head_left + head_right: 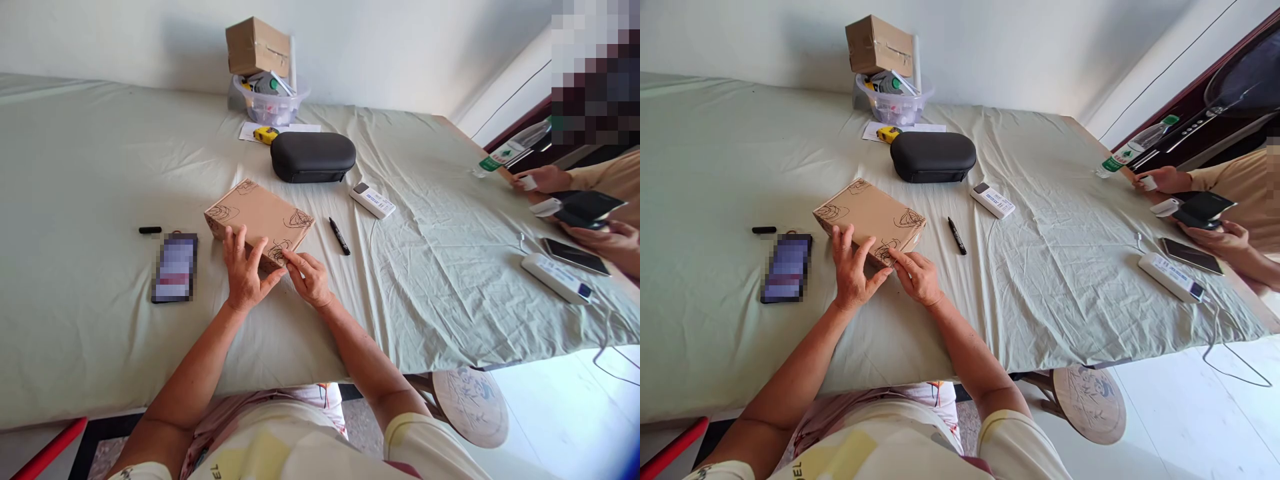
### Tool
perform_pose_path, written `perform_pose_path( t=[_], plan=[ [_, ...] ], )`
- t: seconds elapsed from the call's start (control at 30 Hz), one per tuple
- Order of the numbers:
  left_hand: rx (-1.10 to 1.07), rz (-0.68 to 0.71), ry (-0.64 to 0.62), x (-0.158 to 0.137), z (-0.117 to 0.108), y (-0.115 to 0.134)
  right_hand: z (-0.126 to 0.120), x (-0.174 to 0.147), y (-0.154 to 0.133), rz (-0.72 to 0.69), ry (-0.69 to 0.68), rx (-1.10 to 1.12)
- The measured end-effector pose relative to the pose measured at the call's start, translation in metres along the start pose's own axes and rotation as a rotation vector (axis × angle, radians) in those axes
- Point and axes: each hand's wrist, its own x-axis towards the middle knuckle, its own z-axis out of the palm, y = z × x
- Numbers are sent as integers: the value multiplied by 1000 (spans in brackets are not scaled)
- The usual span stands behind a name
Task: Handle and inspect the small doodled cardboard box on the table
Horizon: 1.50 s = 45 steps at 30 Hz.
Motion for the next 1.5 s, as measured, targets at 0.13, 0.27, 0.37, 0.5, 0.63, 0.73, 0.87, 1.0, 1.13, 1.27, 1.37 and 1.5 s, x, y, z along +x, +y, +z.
perform_pose_path(
  t=[0.13, 0.27, 0.37, 0.5, 0.63, 0.73, 0.87, 1.0, 1.13, 1.27, 1.37, 1.5],
  plan=[
    [-55, 59, 9, 4, -1, 1, -7, 0, 16, 148, 11, -92],
    [-118, 104, -6, 6, -2, 3, -15, 1, 31, 278, 92, -140],
    [-155, 127, 8, 6, -3, 4, -21, 2, 39, 355, 139, -167],
    [-214, 136, 22, 6, -3, 4, -27, 4, 41, 410, 182, -211],
    [-241, 111, 36, 5, 0, 3, -30, 6, 38, 401, 180, -159],
    [-195, 36, 91, 3, 3, -2, -30, 7, 33, 340, 145, -107],
    [-5, -117, 184, 2, 4, -11, -20, 5, 18, 192, -5, -23],
    [77, -137, 179, 1, 1, -11, 0, 0, -1, 46, -158, 104],
    [28, -65, 86, 0, -1, -3, 11, -5, -9, -87, -225, 126],
    [-3, 12, 67, 1, -1, 1, 10, -6, -9, -36, -148, 137],
    [-43, 71, 103, 3, -1, 0, 8, -3, -7, -59, -172, 103],
    [-49, 55, 81, 3, 1, 0, 6, -2, -1, -77, -188, 29]
  ],
)
